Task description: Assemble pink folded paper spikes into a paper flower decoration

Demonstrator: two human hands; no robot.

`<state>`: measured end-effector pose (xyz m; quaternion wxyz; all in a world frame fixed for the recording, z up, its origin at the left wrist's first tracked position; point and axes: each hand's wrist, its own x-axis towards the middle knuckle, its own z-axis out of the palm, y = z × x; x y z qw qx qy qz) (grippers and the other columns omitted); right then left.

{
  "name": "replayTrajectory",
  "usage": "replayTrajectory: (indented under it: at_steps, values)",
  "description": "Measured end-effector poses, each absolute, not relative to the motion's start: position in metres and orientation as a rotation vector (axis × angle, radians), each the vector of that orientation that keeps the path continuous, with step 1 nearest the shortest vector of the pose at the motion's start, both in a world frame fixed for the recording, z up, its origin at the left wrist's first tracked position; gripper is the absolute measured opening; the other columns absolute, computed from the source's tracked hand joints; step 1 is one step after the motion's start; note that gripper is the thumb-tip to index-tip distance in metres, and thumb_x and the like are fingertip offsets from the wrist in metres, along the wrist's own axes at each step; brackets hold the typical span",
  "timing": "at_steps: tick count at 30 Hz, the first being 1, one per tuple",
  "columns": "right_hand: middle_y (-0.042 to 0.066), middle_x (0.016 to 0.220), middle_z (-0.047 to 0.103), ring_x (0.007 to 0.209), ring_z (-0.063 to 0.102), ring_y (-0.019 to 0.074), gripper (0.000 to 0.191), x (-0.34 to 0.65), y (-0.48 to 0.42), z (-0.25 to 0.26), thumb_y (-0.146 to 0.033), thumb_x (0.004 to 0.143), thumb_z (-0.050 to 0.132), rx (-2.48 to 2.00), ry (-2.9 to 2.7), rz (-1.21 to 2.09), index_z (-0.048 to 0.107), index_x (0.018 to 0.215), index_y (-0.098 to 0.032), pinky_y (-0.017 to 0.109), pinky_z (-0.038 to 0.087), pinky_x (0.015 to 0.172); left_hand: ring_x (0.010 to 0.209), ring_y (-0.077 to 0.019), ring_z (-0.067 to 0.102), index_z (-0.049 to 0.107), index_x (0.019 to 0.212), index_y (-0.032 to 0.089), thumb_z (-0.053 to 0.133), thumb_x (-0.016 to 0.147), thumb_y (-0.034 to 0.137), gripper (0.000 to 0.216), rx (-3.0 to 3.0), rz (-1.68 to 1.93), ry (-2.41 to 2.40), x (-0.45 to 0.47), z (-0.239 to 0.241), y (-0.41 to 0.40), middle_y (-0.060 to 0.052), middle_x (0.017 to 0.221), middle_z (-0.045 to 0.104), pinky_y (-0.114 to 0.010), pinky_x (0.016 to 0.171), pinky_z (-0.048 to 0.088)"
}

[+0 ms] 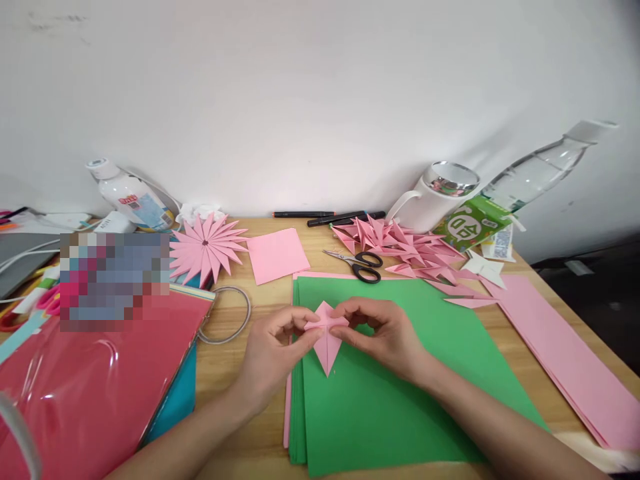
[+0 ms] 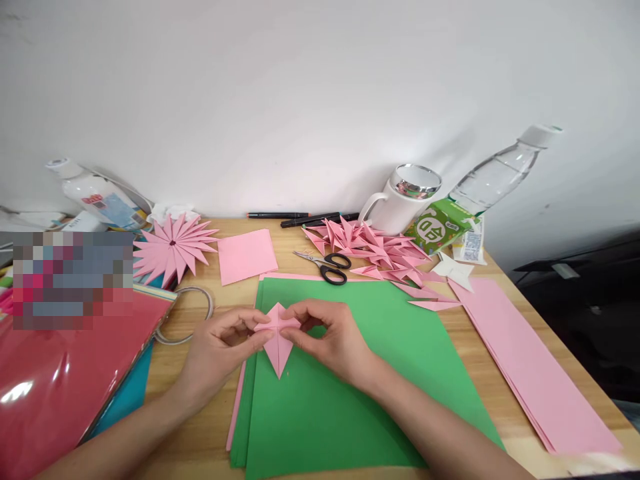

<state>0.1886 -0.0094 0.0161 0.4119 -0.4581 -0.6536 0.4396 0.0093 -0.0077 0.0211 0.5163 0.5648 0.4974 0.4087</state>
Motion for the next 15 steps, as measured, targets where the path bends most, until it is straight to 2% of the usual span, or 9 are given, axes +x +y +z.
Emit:
replayTrajectory:
  at_steps: [4,10,15]
  values:
    - [0.003,0.073,0.067,0.062,0.058,0.0113,0.016,0.1869,-0.0109,0.0183,-0.024,0.077,0.063,-1.126,-1.739,0.906,0.068,0.092,-0.018,0.022,0.048,0.056,0.061,-0.009,0.057,0.067,0.078,0.016,0.069,0.068,0.02,0.01,1.412,1.023,1.215,0.0087,0.0203,-0.0081,0.0,0.069,0.067,-0.017,0.055,0.045]
    - [0.004,0.076,0.065,0.064,0.058,0.0117,0.021,0.1842,-0.0134,0.0156,-0.018,0.079,0.061,-1.126,-1.811,0.737,0.068,0.099,-0.021,0.023,0.049,0.057,0.07,-0.011,0.061,0.069,0.085,0.019,0.065,0.074,0.019,0.012,1.849,1.138,1.233,0.0079,0.0171,-0.011,-0.002,0.079,0.069,-0.019,0.062,0.047]
    - [0.006,0.087,0.062,0.072,0.06,0.0132,0.017,0.1838,-0.0145,0.0156,-0.019,0.08,0.06,-1.164,-1.818,0.67,0.07,0.093,-0.023,0.023,0.049,0.057,0.069,-0.0111,0.06,0.068,0.083,0.017,0.063,0.076,0.018,0.008,1.921,1.143,1.258,0.0092,0.0185,-0.0129,-0.002,0.077,0.067,-0.02,0.062,0.046]
